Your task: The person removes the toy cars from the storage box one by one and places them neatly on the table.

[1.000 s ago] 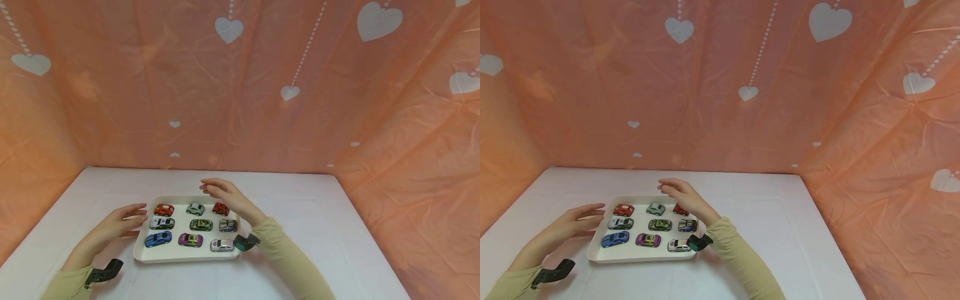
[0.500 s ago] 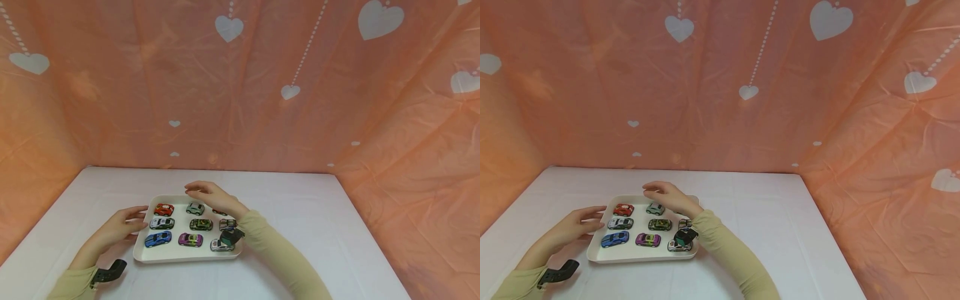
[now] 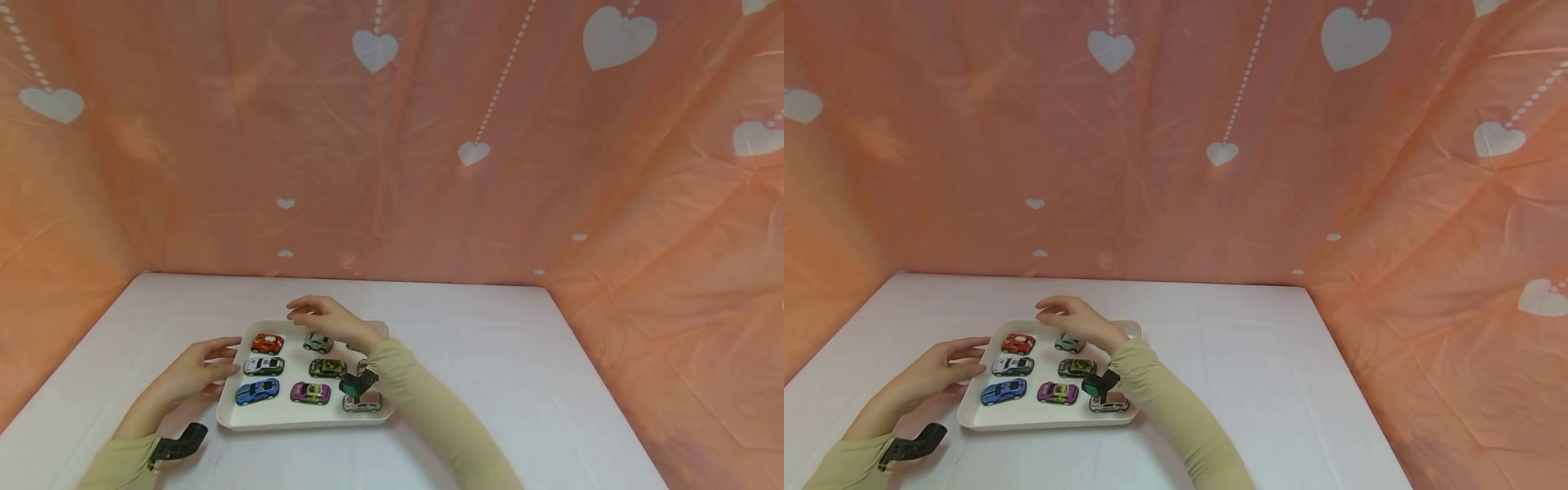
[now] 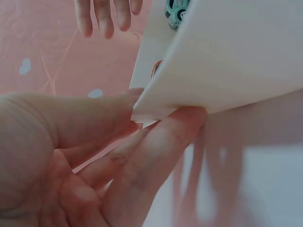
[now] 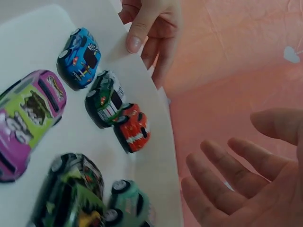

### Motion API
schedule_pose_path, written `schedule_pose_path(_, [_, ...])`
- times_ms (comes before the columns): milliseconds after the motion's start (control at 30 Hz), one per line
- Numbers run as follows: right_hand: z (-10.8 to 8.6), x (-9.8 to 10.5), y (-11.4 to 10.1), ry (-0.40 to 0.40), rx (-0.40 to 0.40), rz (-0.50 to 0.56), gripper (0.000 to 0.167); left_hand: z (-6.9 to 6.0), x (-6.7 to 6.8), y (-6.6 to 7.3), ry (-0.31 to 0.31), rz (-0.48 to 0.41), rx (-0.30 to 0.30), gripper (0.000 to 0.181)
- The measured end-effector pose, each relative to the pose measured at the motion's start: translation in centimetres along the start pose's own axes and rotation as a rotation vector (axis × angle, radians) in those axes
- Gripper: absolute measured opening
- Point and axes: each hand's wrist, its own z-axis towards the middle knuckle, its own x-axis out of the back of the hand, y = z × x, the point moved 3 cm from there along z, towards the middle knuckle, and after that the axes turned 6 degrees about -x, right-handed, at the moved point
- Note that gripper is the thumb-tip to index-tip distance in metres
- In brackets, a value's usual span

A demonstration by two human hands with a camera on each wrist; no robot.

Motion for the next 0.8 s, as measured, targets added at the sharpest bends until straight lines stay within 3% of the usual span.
schedule_pose_path(600, [2.0, -2.7, 1.2, -0.037, -0.053, -0.111, 0.035, -0.2, -0.1, -0.3, -0.003, -0.050, 0.005, 0.064])
schedule_pose_path(800, [2.3, -3.4, 1.2, -0.048, -0.064, -0.122, 0.036, 0.0, 0.0, -0.4, -0.007, -0.044, -0.022, 0.063])
